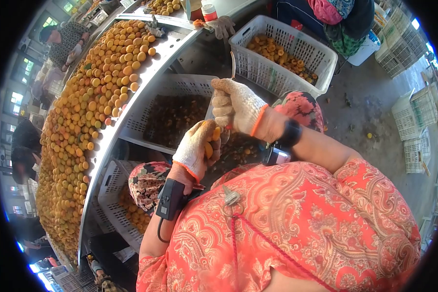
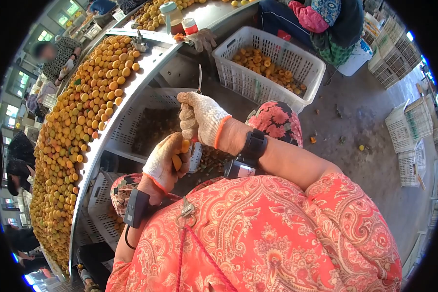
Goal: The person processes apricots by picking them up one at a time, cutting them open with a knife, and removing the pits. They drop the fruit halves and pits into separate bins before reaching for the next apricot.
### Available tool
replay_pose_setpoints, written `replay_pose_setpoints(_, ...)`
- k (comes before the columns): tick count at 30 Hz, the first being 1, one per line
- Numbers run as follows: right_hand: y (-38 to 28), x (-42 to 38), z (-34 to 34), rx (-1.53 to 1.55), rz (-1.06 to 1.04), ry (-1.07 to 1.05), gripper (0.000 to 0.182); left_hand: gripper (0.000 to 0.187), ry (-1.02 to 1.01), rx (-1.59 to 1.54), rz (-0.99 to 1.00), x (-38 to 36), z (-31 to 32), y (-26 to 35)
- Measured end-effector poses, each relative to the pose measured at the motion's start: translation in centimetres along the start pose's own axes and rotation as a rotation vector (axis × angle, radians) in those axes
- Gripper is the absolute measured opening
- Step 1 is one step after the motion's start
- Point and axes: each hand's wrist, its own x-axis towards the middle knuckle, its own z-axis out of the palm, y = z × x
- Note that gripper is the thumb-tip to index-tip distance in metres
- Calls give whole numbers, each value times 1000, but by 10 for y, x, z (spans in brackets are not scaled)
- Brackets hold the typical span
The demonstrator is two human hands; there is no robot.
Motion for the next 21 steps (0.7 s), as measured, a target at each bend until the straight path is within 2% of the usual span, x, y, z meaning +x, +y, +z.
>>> replay_pose_setpoints(10,-2,-4,3,7,-13,19,37,22,-52,43,5,3,-1,2)
replay_pose_setpoints(19,-2,-6,3,4,-21,12,36,24,4,63,45,-5,8,4)
replay_pose_setpoints(21,-1,-6,3,-2,-25,-16,36,25,-61,123,60,-4,3,3)
